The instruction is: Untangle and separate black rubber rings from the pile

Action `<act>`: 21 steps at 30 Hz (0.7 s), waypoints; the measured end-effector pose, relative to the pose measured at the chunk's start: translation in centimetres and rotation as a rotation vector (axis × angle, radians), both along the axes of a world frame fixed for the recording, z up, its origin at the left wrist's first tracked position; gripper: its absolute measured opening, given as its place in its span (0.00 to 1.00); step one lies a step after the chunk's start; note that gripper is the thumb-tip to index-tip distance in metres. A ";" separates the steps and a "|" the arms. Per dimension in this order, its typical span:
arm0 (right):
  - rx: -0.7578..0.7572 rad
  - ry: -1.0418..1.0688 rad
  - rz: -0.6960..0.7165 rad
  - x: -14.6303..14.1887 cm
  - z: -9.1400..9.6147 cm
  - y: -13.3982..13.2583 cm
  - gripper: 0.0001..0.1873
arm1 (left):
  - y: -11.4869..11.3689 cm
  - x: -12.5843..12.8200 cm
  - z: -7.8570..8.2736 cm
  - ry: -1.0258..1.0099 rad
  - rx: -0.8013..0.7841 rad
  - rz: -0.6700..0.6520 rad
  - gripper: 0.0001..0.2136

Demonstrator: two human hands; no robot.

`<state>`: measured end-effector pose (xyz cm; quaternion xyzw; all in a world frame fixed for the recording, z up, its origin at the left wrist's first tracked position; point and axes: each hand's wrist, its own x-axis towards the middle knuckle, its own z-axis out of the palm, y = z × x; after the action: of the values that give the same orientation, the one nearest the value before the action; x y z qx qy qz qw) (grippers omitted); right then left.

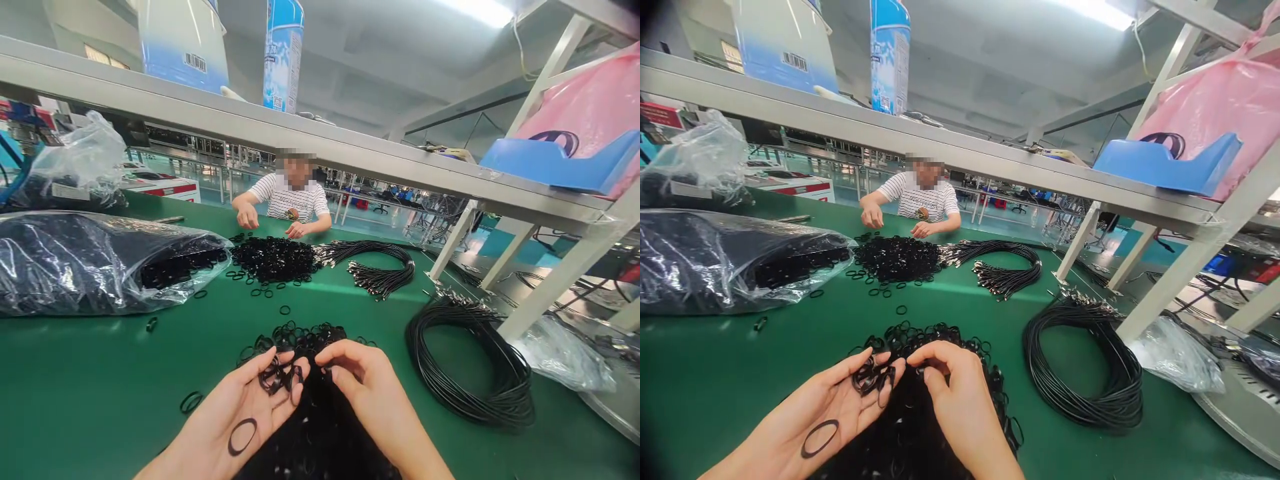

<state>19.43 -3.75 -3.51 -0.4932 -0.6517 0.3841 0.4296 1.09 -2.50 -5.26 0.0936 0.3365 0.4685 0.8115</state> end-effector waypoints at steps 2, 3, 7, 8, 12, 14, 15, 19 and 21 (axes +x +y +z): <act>0.011 0.003 0.009 -0.1 0.3 0.0 0.16 | 0.0 0.0 -0.1 0.002 0.014 -0.009 0.04; 0.015 0.008 0.009 -0.2 0.4 -0.1 0.16 | 0.0 -0.1 -0.2 0.005 0.024 -0.013 0.05; 0.017 0.001 0.002 -0.3 1.0 -0.3 0.16 | -0.4 -0.2 -0.2 0.034 0.068 -0.064 0.12; 0.018 -0.012 -0.006 -0.3 1.0 -0.3 0.16 | -0.4 -0.2 -0.2 0.036 0.081 -0.082 0.13; 0.042 -0.081 -0.050 -0.4 1.2 -0.6 0.16 | -0.7 -0.1 0.2 0.016 0.136 -0.155 0.17; 0.069 -0.131 -0.073 -0.5 1.4 -0.8 0.17 | -0.8 0.1 0.3 -0.015 0.152 -0.183 0.18; 0.090 -0.157 -0.080 -0.5 1.4 -0.9 0.17 | -0.8 0.3 0.3 -0.038 0.157 -0.198 0.18; 0.180 -0.220 -0.034 -1.0 1.0 -1.2 0.19 | -1.2 1.2 0.7 -0.147 0.170 -0.216 0.16; 0.231 -0.287 0.029 -1.6 0.2 -1.2 0.17 | -1.4 1.7 1.0 -0.139 0.155 -0.180 0.15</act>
<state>17.83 -4.95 -3.33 -0.4810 -0.7532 0.2385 0.3801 2.82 -3.88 -4.29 0.1531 0.2327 0.4238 0.8619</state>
